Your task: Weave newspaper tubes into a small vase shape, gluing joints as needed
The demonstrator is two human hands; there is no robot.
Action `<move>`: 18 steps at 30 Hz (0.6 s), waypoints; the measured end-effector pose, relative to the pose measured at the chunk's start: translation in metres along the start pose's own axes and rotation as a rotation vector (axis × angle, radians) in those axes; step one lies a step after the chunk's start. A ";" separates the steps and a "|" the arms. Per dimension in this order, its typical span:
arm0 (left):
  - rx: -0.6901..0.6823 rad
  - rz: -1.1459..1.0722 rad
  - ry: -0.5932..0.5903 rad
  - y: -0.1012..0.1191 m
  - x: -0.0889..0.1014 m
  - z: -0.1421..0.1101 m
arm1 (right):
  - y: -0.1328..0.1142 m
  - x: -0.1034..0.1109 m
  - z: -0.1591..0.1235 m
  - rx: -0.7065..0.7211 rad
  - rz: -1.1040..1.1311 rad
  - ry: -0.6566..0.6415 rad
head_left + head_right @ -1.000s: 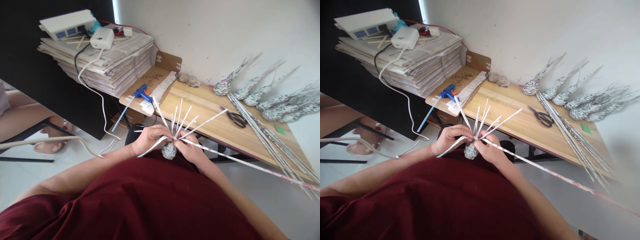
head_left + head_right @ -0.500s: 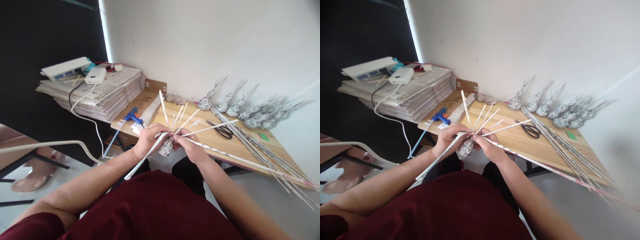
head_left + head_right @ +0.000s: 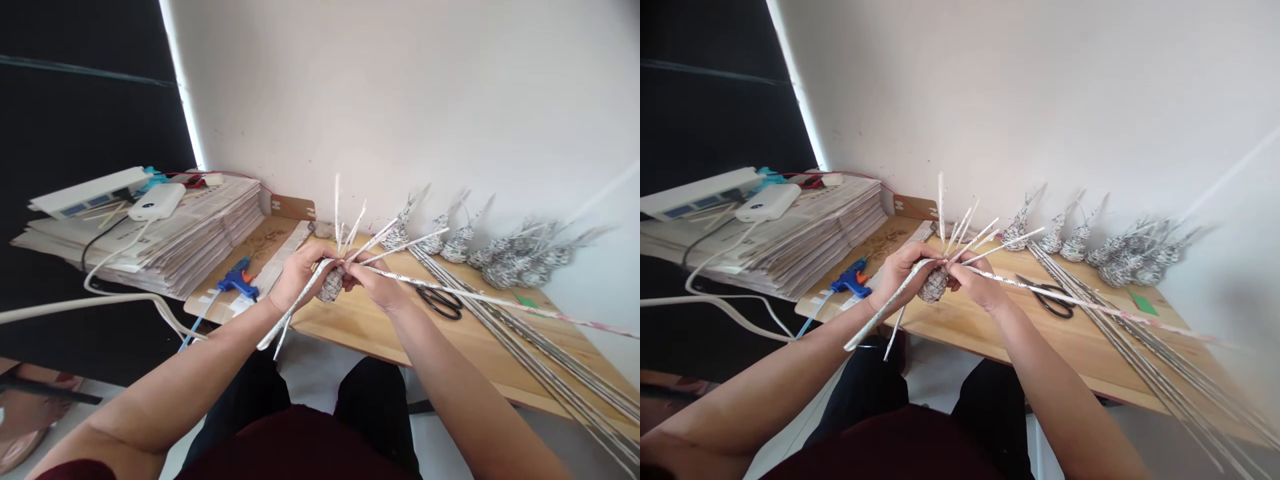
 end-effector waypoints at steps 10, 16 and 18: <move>0.023 -0.102 -0.058 -0.049 -0.071 0.040 | 0.016 0.077 0.037 0.016 -0.111 0.200; 0.057 -0.304 -0.127 -0.070 -0.108 0.053 | 0.025 0.107 0.033 0.083 -0.276 0.306; 0.112 -0.377 -0.101 -0.083 -0.114 0.050 | 0.024 0.108 0.032 0.094 -0.325 0.319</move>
Point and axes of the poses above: each hand's wrist, its own z-axis towards the middle knuckle, its own x-axis out of the back of the hand, y = z × x, the point moved 10 cm from there along z, towards the middle knuckle, and after that the axes turned 9 degrees about -x, right-handed, at the moved point
